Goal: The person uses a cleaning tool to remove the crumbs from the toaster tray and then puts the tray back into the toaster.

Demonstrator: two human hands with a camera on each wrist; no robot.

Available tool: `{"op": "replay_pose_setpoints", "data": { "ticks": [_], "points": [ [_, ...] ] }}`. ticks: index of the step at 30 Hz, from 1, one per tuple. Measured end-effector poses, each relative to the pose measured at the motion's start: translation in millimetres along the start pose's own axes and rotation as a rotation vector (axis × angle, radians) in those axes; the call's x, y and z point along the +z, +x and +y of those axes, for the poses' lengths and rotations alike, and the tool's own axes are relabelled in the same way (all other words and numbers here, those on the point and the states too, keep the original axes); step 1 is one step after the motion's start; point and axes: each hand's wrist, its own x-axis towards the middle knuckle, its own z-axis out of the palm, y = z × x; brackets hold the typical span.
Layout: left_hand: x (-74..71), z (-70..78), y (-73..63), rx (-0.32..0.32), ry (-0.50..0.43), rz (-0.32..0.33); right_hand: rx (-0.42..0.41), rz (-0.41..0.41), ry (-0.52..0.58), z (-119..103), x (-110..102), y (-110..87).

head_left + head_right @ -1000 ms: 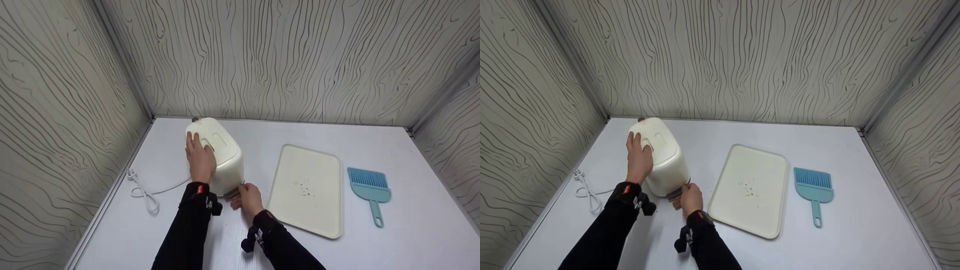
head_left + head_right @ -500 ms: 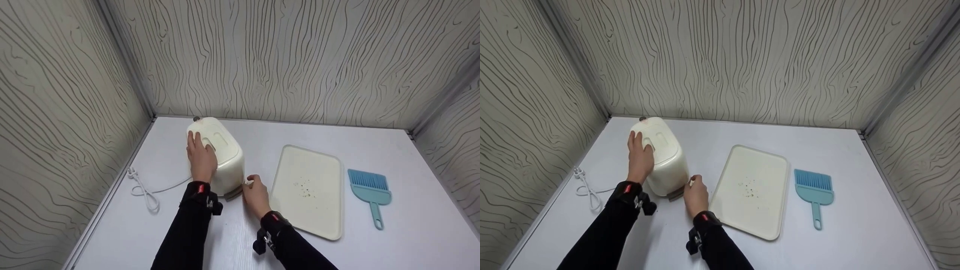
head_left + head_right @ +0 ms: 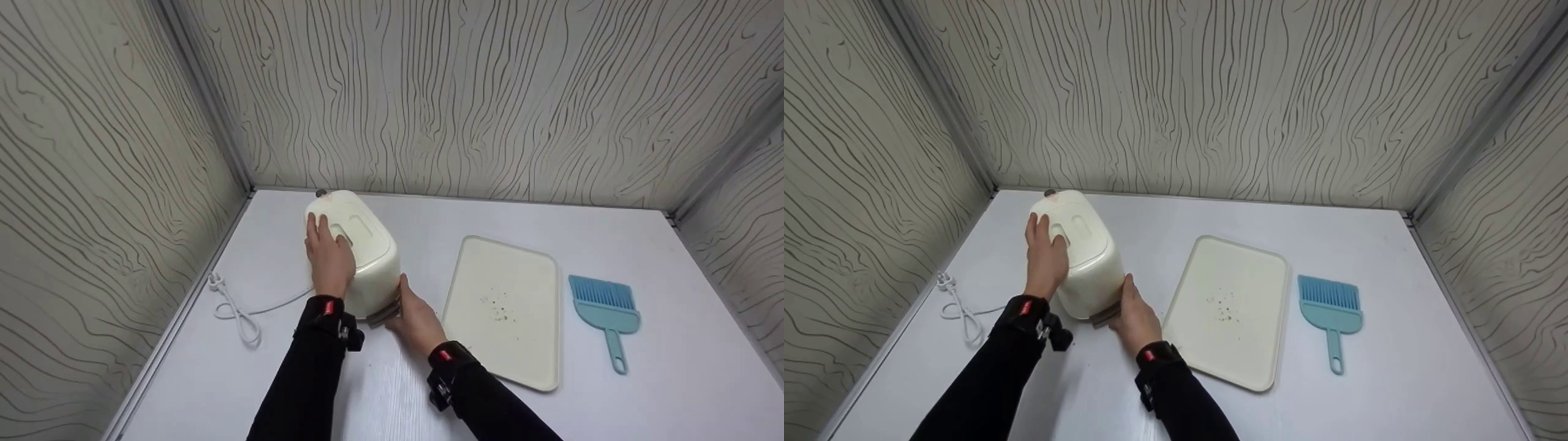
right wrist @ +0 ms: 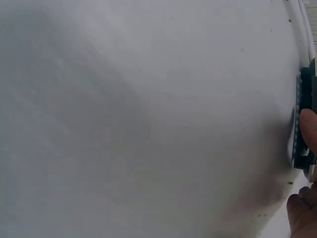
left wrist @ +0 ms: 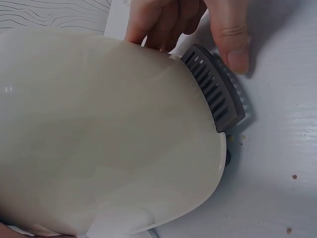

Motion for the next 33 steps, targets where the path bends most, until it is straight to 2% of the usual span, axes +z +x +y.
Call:
{"op": "replay_pose_setpoints", "data": {
  "ticks": [3,7,12,23,33],
  "points": [
    [0.5,-0.2,0.6,0.003,0.008,-0.001,-0.034,0.035,-0.051,1.5,1.9,-0.1],
    [0.1,0.9,0.2,0.0,0.022,0.001,-0.054,0.064,-0.059,2.0,2.4,1.2],
    [0.5,2.4,-0.2,-0.011,0.038,0.005,-0.037,0.085,-0.068,1.2,4.1,5.2],
    [0.5,1.8,-0.4,0.011,0.039,0.03,-0.039,0.143,-0.091,0.5,6.2,12.3],
    [0.2,1.4,-0.8,-0.011,0.061,0.021,-0.021,0.132,-0.133,0.5,2.5,17.8]
  ]
}}
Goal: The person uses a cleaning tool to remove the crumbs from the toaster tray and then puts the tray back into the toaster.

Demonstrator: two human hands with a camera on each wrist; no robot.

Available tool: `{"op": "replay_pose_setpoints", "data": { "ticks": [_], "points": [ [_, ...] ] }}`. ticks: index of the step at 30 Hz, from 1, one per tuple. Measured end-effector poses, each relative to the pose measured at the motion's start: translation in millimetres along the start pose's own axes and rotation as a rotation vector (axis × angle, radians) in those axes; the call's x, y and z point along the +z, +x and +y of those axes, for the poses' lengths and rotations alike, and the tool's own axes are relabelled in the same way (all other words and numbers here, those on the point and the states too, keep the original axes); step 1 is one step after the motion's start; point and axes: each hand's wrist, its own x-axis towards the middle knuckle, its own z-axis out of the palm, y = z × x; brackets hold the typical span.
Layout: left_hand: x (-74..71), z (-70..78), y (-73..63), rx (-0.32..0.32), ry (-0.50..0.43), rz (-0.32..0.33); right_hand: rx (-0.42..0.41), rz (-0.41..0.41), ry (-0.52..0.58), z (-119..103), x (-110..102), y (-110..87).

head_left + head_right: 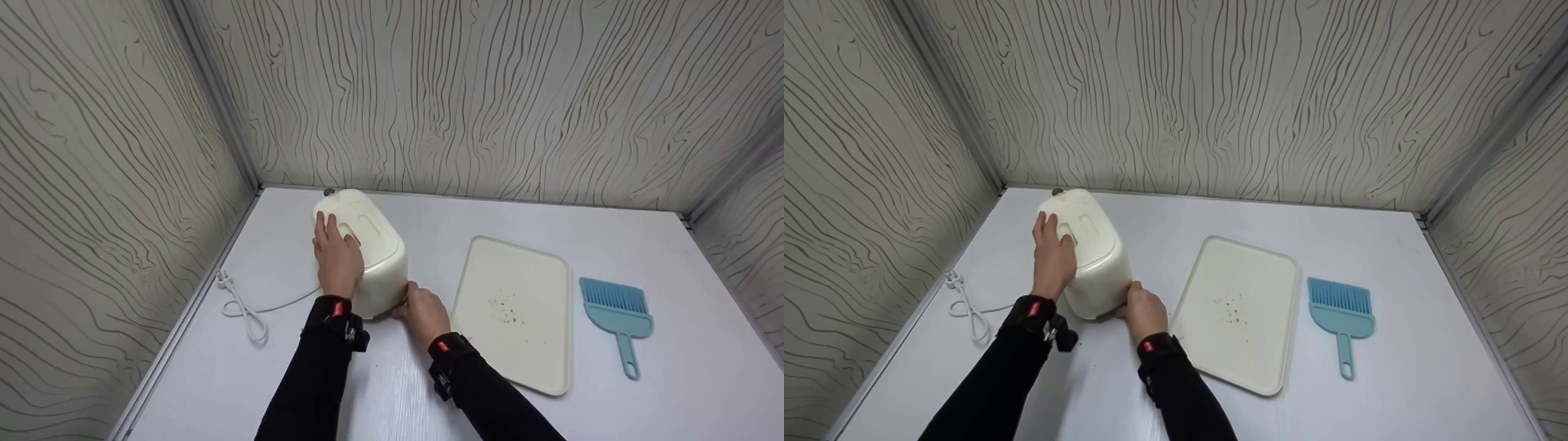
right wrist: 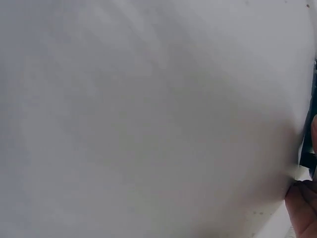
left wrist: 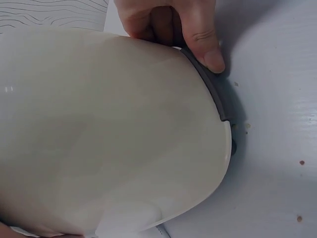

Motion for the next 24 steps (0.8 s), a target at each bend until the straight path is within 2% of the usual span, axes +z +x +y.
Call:
{"op": "replay_pose_setpoints", "data": {
  "ticks": [14,20,24],
  "points": [
    [1.1,-1.4,-1.6,0.009,0.002,-0.016,-0.016,0.016,-0.005,3.9,0.5,-2.2],
    [-0.6,-1.8,-1.2,0.016,-0.023,-0.025,0.017,-0.047,0.01,0.3,-4.1,-3.5],
    [-3.4,-2.9,-0.1,0.016,-0.004,-0.045,0.048,-0.092,0.014,-4.5,-11.9,-2.9]
  ]
}}
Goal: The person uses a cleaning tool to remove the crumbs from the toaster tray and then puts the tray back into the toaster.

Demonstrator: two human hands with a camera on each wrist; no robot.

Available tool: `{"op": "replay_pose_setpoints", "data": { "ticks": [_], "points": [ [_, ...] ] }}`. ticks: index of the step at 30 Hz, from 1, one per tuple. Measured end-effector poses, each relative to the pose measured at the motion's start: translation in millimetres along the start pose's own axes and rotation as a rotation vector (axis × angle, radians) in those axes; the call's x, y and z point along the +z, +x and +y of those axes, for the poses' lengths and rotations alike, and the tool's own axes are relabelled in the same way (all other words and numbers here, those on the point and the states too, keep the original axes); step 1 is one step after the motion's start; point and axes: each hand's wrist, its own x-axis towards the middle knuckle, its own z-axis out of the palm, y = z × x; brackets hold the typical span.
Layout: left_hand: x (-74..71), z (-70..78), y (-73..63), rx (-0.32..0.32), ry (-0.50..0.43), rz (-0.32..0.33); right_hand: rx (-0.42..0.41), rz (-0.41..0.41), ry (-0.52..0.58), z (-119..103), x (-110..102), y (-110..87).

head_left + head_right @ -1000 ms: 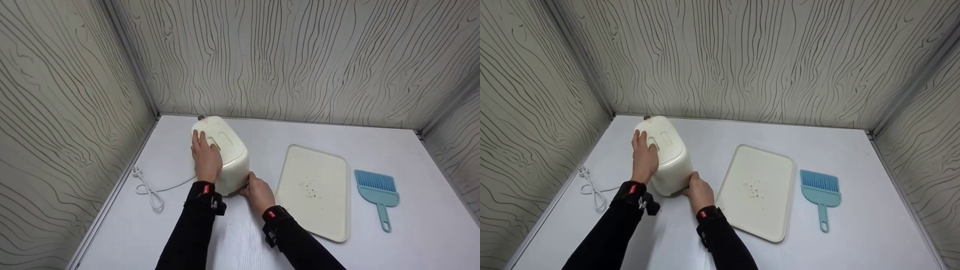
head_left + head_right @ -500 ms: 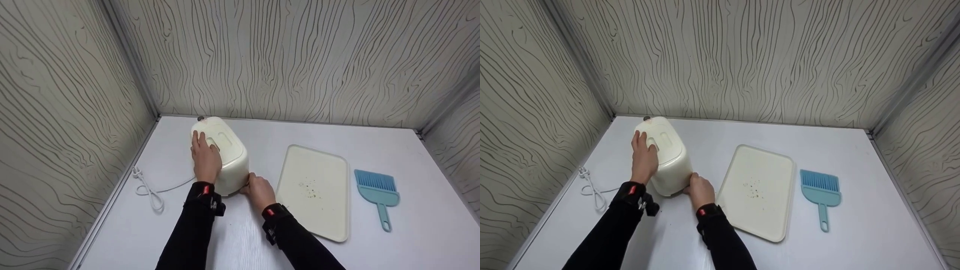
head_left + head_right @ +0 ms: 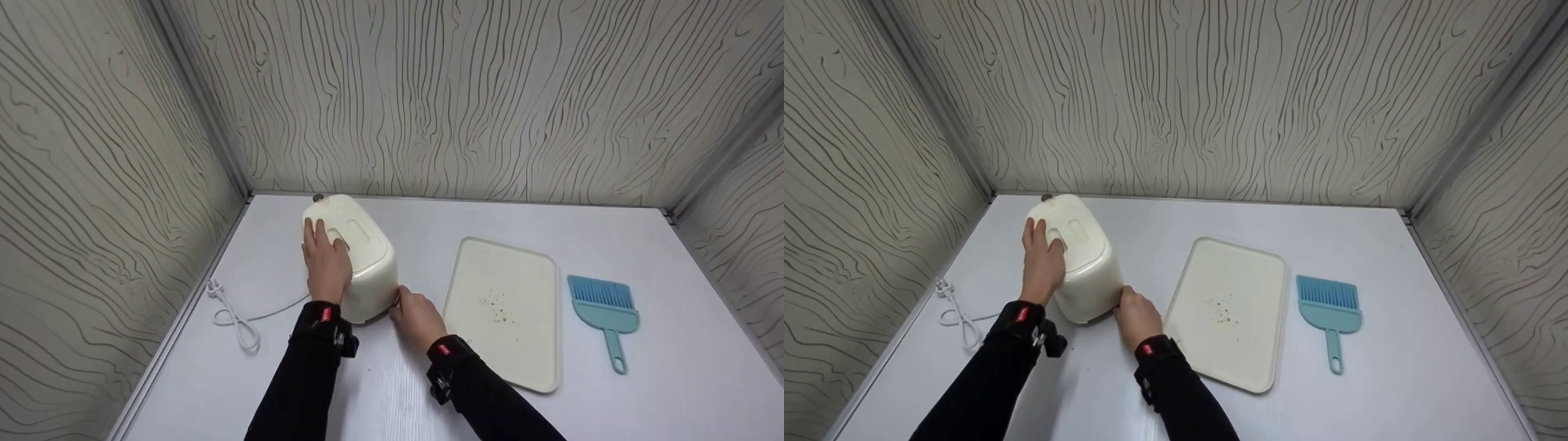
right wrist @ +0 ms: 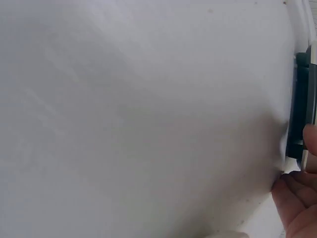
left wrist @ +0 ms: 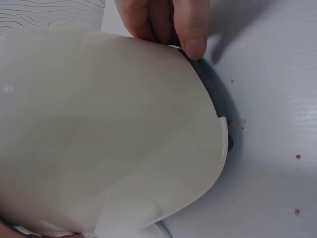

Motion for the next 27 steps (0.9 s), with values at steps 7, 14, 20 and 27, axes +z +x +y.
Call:
{"op": "replay_pose_setpoints", "data": {
  "ticks": [7,14,20,27],
  "points": [
    [-11.2,-2.4,3.7,0.031,-0.022,-0.056,-0.018,0.013,-0.024,0.1,-21.7,-2.6],
    [-25.2,-14.5,9.8,0.035,-0.016,-0.174,0.002,0.088,-0.081,22.3,-52.6,-8.5],
    [-46.6,-15.7,19.9,0.166,0.177,-0.211,0.028,0.175,-0.147,53.0,-86.9,-13.8],
    [-64.6,-17.4,21.9,0.341,0.422,-0.25,0.149,0.132,-0.163,89.6,-127.8,-22.7]
  ]
}}
